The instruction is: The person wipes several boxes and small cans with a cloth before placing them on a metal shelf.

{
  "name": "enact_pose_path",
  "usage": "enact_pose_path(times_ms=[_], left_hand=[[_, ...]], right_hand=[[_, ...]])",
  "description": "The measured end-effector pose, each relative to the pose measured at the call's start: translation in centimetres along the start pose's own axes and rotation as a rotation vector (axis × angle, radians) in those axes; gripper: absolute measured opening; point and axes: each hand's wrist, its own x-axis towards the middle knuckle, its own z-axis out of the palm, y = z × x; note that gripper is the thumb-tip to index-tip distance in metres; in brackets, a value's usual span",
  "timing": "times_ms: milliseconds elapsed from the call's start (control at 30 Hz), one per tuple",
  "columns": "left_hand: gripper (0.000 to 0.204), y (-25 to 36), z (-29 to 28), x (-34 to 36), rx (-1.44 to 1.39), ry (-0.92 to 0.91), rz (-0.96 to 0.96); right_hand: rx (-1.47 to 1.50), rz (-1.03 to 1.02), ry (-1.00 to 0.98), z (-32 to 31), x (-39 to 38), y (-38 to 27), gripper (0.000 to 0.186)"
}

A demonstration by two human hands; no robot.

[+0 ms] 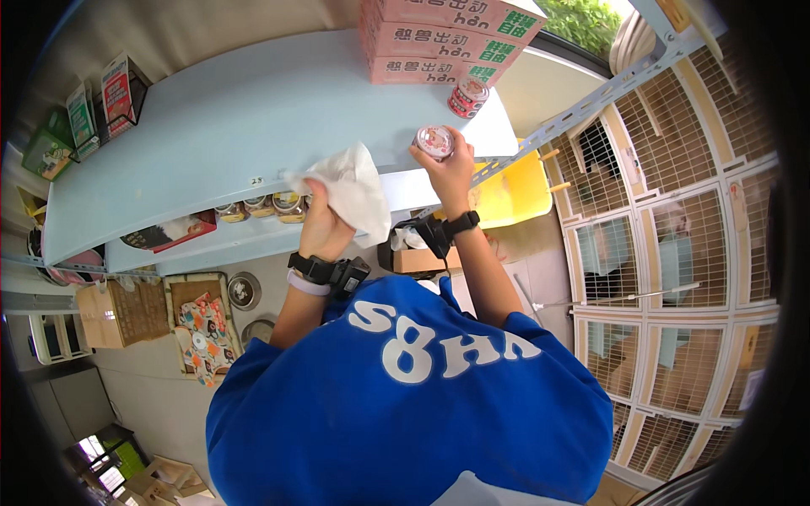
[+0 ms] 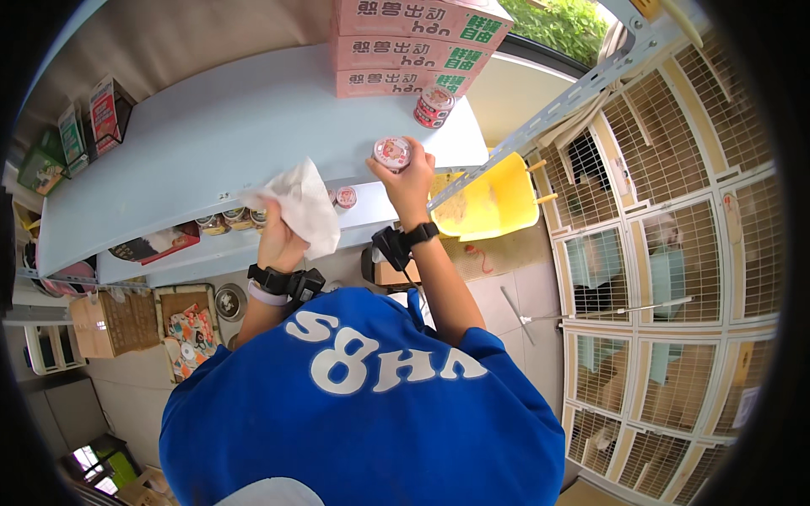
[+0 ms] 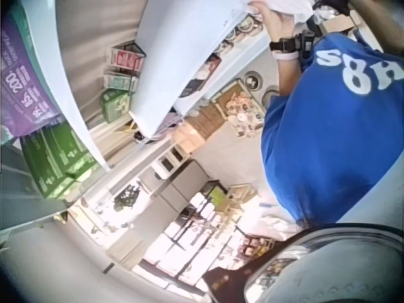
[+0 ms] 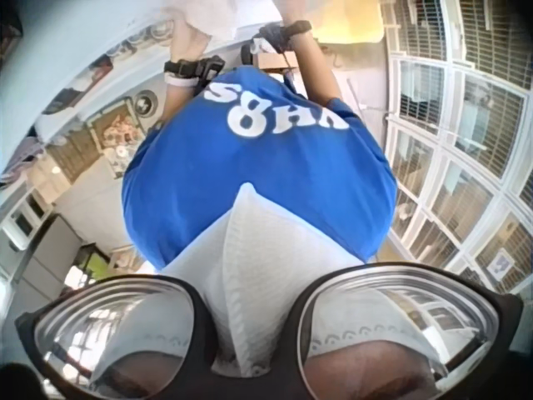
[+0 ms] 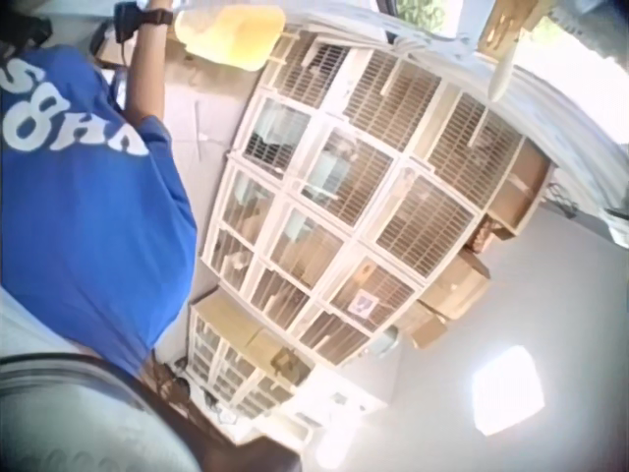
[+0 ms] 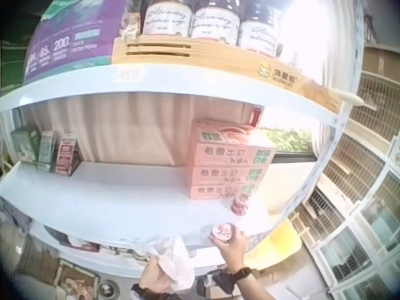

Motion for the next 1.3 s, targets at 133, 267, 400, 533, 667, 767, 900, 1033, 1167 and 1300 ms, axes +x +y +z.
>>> enact_pose_path(times_ms=[133, 267, 400, 533, 667, 767, 900, 1033, 1167, 1300], left_hand=[[0.053, 1.3, 0.3, -1.2, -0.251, -0.429, -0.052], [0.054, 2.5, -2.1, -2.2, -0.147, -0.293, 0.077], [0.055, 3.2, -3.2, -3.1, -0.11, -0.205, 0.14], [0.057, 3.6, -4.9, -4.8, -0.123, -0.086, 0.235], [0.058, 3.6, -6.3, -7.3, -0.319, 0.055, 0.323], [0.06, 4.0, -7.4, -10.3, -0.789, 0.198, 0.353], [0.06, 3.0, -8.4, -15.2, -0.605, 0.296, 0.55], [0.059, 1.6, -9.4, -20.9, -0.477, 0.444, 0.742], [0.059, -0.5, -10.0, -25.7, -0.413, 0.604, 0.914], [0.059, -0.9, -10.3, -27.4, -0.386, 0.677, 0.965]], right_hand=[[-0.114, -0.006, 0.0, 2.0, 1.5, 1.1, 0.066], [-0.234, -0.02, 0.007, 3.2, 3.3, 1.2, 0.068], [-0.355, -0.13, 0.019, 3.4, 5.0, 2.7, 0.073], [-0.174, -0.351, 0.145, 3.8, 2.6, 0.9, 0.063], [0.123, -0.685, -0.341, 2.9, -4.5, -0.7, 0.017], [0.122, -0.6, -0.698, 5.7, -7.7, 2.2, 0.009], [-0.15, -0.167, -0.97, 12.3, -8.8, 15.4, 0.038], [-0.393, -0.218, -1.022, 18.0, -7.4, 22.5, 0.082], [-0.609, -0.058, -1.24, 23.2, -6.9, 22.2, 0.101], [-0.653, -0.057, -1.3, 25.6, -6.7, 26.6, 0.099]])
